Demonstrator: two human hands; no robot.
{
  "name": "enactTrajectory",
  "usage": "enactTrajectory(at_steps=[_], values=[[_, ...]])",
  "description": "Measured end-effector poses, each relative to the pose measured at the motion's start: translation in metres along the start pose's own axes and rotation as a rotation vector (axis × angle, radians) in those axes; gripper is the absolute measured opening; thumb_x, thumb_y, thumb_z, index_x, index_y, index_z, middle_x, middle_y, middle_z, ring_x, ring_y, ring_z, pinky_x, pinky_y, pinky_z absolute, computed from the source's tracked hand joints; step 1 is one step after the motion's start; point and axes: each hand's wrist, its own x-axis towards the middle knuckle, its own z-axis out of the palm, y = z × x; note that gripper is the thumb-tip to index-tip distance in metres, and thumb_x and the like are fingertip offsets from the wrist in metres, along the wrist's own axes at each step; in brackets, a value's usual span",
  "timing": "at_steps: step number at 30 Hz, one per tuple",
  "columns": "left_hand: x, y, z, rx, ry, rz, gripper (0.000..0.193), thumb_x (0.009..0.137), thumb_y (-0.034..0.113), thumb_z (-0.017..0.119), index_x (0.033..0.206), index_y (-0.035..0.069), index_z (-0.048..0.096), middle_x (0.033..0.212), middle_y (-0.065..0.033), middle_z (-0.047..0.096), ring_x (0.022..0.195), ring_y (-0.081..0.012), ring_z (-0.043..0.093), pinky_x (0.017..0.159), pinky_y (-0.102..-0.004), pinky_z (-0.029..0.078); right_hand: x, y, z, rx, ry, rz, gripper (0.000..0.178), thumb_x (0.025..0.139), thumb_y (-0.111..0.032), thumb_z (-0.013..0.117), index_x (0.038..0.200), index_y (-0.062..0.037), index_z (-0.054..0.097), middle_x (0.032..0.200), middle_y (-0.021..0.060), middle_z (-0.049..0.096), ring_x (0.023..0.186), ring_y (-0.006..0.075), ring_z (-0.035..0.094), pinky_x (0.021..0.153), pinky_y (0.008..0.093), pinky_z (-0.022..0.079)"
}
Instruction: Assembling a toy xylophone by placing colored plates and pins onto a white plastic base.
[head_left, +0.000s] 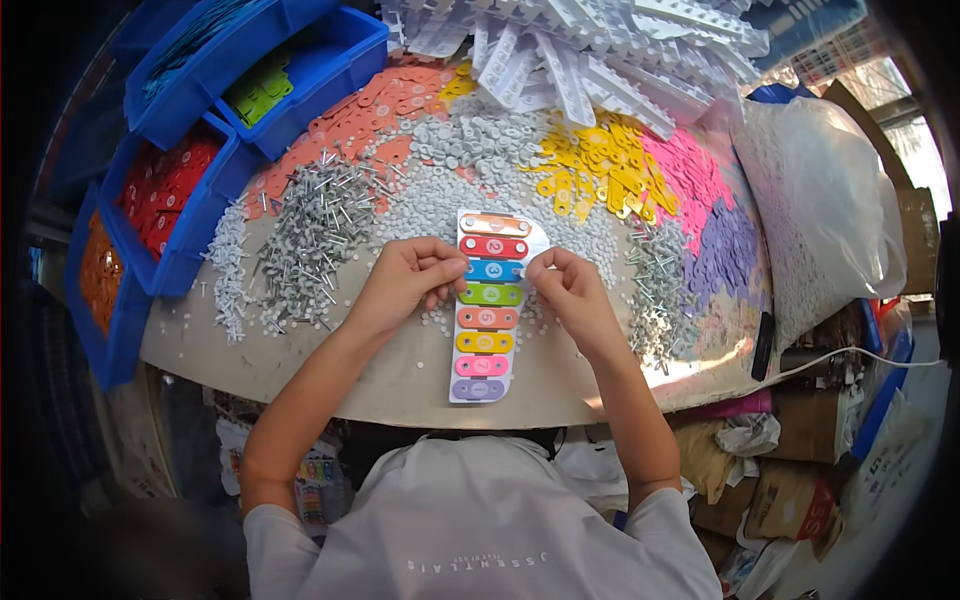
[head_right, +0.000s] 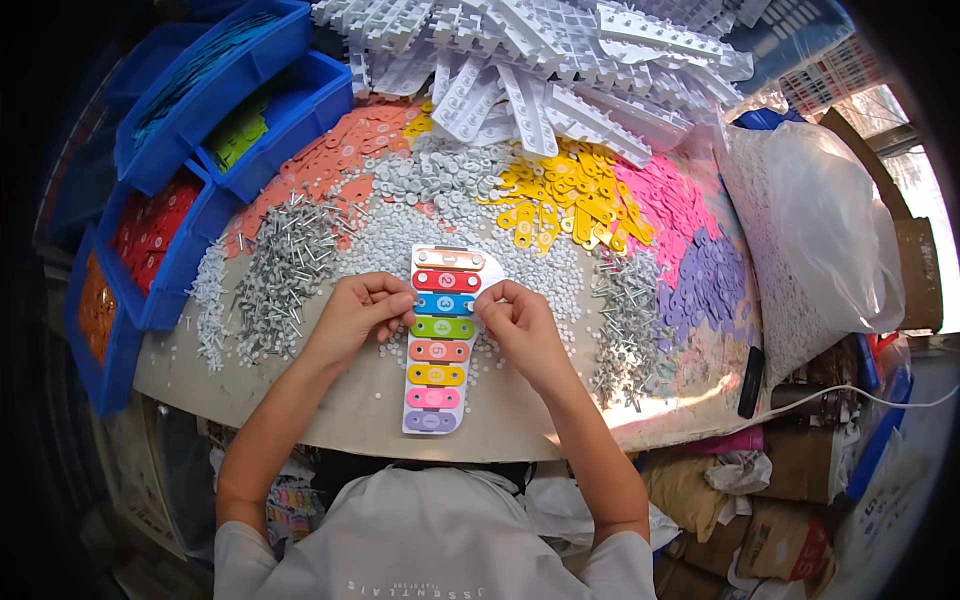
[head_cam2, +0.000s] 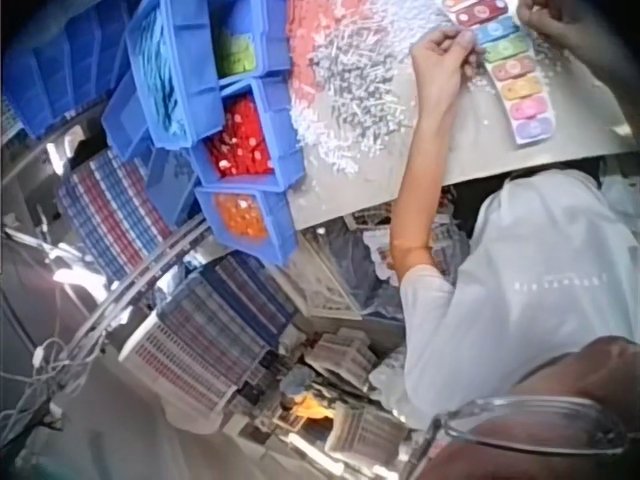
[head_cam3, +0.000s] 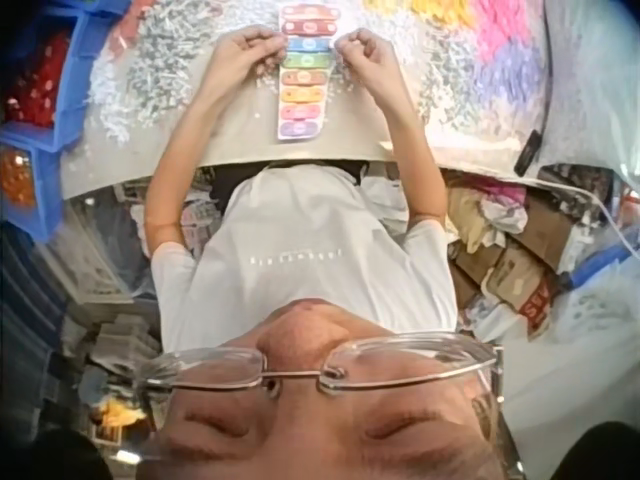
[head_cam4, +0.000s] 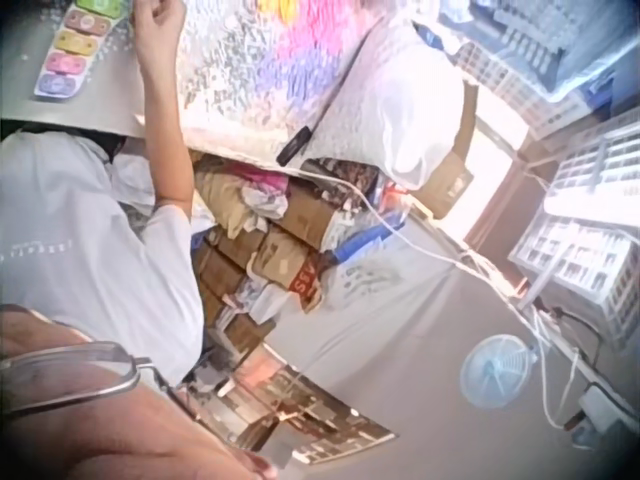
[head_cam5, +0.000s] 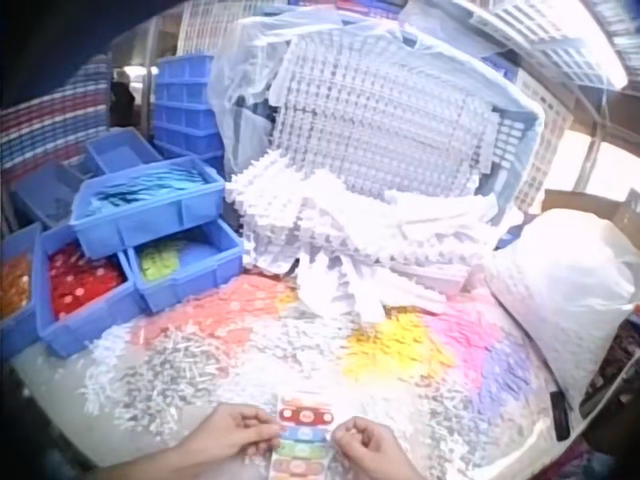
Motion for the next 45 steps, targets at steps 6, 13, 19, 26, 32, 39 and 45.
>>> enactTrajectory(at_steps=[6, 13, 19, 26, 32, 39, 45], values=[[0.003, 0.0, 0.0, -0.008, -0.008, 0.015, 0.012, 0.096, 0.012, 0.068, 0.1, 0.001, 0.071, 0.079, -0.003, 0.071, 0.062, -0.0023, 0.055, 0.051, -0.0165, 0.042, 0.005, 0.003, 0.0, -0.097, 0.012, -0.005, 0.017, 0.101, -0.017, 0.06, 0.095, -0.0008, 0.061, 0.061, -0.006, 0.054, 0.054, 0.0005, 0.04, 0.05, 0.0214, 0.029], [0.009, -0.003, 0.006, 0.074, -0.006, 0.011, 0.026, 0.095, 0.016, 0.071, 0.113, 0.001, 0.061, 0.074, -0.0006, 0.066, 0.058, -0.0023, 0.052, 0.048, -0.0173, 0.036, 0.008, -0.003, -0.006, -0.229, 0.002, -0.038, 0.022, 0.098, -0.018, 0.065, 0.11, -0.0025, 0.056, 0.057, -0.004, 0.052, 0.05, 0.0032, 0.042, 0.047, 0.0248, 0.03], [0.019, 0.002, 0.006, 0.232, -0.002, -0.118, 0.054, 0.093, 0.023, 0.074, 0.131, 0.002, 0.042, 0.068, 0.0025, 0.055, 0.054, -0.0039, 0.045, 0.046, -0.0214, 0.03, 0.016, -0.02, -0.016, -0.582, 0.13, -0.088, 0.065, 0.087, -0.033, 0.079, 0.134, -0.001, 0.046, 0.059, 0.0055, 0.058, 0.053, 0.0139, 0.057, 0.052, 0.0298, 0.044], [0.031, -0.002, -0.005, 0.273, -0.068, -0.088, 0.053, 0.093, 0.022, 0.074, 0.128, 0.003, 0.04, 0.076, -0.0029, 0.063, 0.058, -0.0049, 0.05, 0.047, -0.023, 0.032, 0.045, -0.001, -0.026, -0.476, -0.124, 0.016, 0.089, 0.078, -0.043, 0.086, 0.136, 0.0103, 0.045, 0.11, 0.0245, 0.068, 0.099, 0.026, 0.068, 0.082, 0.0359, 0.055], [0.036, 0.01, -0.002, 0.164, -0.151, -0.155, 0.047, 0.092, 0.017, 0.074, 0.12, 0.006, 0.039, 0.084, -0.0074, 0.069, 0.068, -0.0073, 0.062, 0.051, -0.0197, 0.04, 0.049, -0.004, -0.026, -0.454, -0.166, 0.038, 0.08, 0.078, -0.042, 0.087, 0.126, 0.0088, 0.049, 0.115, 0.0265, 0.067, 0.106, 0.0303, 0.068, 0.089, 0.0377, 0.054], [0.04, -0.01, -0.007, 0.211, -0.141, -0.057, 0.042, 0.095, 0.016, 0.072, 0.12, 0.005, 0.04, 0.089, -0.0109, 0.071, 0.078, -0.0101, 0.067, 0.057, -0.0222, 0.046, 0.048, 0.002, -0.025, -0.497, -0.143, -0.016, 0.079, 0.079, -0.041, 0.086, 0.126, 0.0084, 0.047, 0.113, 0.0274, 0.068, 0.104, 0.0326, 0.07, 0.088, 0.0384, 0.055], [-0.008, -0.006, 0.003, 0.458, 0.07, 0.04, 0.055, 0.096, 0.014, 0.07, 0.14, 0.001, 0.038, 0.08, -0.0023, 0.064, 0.071, -0.004, 0.056, 0.06, -0.0192, 0.039, 0.021, -0.023, -0.022, -0.698, 0.187, -0.063, 0.04, 0.09, -0.026, 0.076, 0.12, -0.0068, 0.058, 0.074, 0.0093, 0.064, 0.068, 0.0173, 0.062, 0.063, 0.0346, 0.048]])
